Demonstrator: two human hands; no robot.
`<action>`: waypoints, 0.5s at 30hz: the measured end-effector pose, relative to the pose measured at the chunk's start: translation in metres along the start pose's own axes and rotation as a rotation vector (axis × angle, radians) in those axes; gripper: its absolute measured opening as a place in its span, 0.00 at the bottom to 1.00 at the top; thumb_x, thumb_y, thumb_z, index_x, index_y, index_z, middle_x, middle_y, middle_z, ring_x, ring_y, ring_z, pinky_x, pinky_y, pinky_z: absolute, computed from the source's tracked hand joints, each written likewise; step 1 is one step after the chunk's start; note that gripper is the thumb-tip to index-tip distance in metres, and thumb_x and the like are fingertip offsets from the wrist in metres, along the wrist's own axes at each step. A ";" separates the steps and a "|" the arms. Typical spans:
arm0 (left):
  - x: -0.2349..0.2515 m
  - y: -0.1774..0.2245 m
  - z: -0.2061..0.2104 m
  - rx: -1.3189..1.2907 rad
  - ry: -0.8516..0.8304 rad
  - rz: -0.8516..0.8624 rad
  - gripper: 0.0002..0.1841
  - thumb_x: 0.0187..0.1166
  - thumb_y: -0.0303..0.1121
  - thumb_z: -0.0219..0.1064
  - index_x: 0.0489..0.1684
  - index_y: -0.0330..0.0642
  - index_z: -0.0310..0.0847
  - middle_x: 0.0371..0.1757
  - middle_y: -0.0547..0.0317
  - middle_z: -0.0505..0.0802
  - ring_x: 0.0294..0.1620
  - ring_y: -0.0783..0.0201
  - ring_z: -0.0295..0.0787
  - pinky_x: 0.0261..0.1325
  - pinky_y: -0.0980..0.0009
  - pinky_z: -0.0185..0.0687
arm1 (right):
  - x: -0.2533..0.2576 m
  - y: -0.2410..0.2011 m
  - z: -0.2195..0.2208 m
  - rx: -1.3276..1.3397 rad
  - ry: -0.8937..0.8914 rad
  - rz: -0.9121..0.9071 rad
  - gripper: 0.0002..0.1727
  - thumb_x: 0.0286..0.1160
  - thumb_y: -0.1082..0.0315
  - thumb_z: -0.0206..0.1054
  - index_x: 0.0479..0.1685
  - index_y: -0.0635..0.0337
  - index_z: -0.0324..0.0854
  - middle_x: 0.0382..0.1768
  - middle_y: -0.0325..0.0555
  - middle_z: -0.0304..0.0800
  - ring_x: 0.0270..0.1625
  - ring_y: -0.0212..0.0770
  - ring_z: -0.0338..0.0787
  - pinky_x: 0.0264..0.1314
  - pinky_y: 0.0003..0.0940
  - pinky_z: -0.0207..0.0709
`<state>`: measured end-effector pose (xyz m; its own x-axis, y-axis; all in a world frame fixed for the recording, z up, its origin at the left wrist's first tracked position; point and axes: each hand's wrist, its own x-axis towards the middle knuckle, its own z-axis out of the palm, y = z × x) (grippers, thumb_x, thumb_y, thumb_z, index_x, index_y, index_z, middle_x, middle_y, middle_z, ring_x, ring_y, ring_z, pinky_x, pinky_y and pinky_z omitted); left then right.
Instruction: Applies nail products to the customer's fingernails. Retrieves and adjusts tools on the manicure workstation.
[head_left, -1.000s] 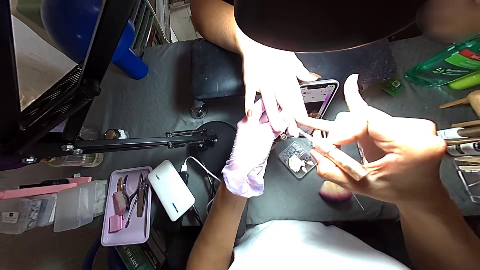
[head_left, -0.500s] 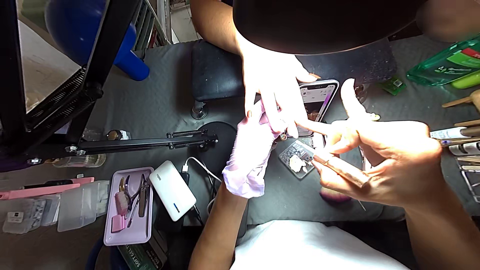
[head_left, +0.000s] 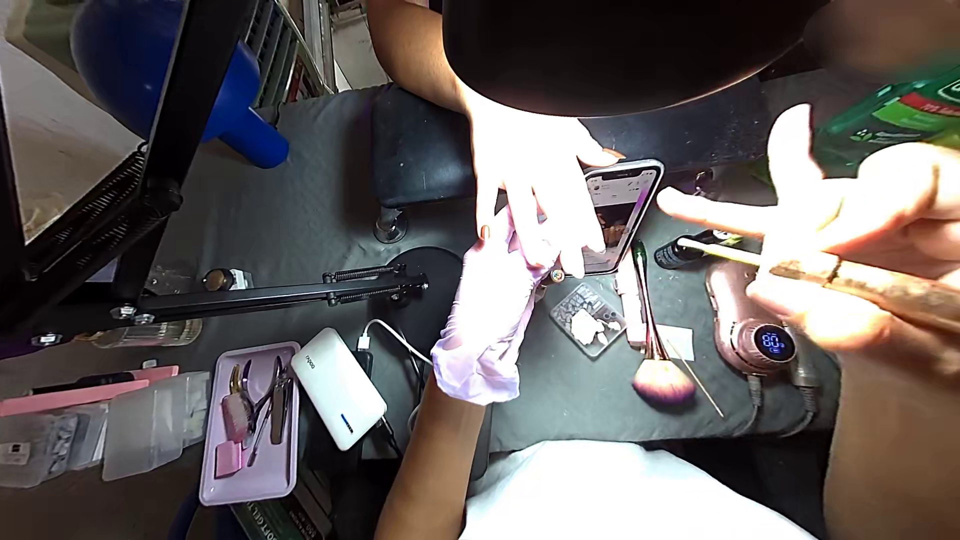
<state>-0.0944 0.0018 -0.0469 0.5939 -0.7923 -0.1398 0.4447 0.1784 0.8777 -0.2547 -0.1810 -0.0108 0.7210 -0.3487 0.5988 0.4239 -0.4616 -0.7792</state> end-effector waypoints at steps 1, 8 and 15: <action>0.000 0.000 0.001 -0.004 0.004 0.004 0.22 0.82 0.23 0.62 0.73 0.52 0.74 0.45 0.62 0.89 0.41 0.73 0.87 0.44 0.80 0.84 | 0.000 0.000 0.000 0.034 -0.002 0.028 0.16 0.53 0.64 0.81 0.35 0.43 0.78 0.33 0.25 0.89 0.42 0.34 0.94 0.69 0.53 0.91; -0.003 0.001 0.003 -0.006 0.025 0.013 0.22 0.82 0.21 0.61 0.73 0.51 0.74 0.46 0.63 0.90 0.40 0.74 0.87 0.45 0.81 0.84 | -0.001 -0.002 0.003 0.154 0.022 0.125 0.11 0.57 0.65 0.79 0.34 0.44 0.82 0.30 0.25 0.90 0.37 0.31 0.94 0.67 0.46 0.91; -0.010 -0.005 -0.008 0.049 -0.009 0.036 0.20 0.84 0.25 0.61 0.73 0.50 0.74 0.50 0.63 0.90 0.44 0.74 0.88 0.49 0.79 0.86 | -0.046 0.000 0.005 -0.519 -0.167 0.144 0.10 0.61 0.58 0.76 0.34 0.49 0.82 0.34 0.27 0.87 0.37 0.21 0.85 0.38 0.18 0.81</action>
<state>-0.0974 0.0131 -0.0534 0.6028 -0.7911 -0.1040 0.3900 0.1784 0.9033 -0.2851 -0.1613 -0.0394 0.8466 -0.3230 0.4230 0.0205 -0.7743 -0.6324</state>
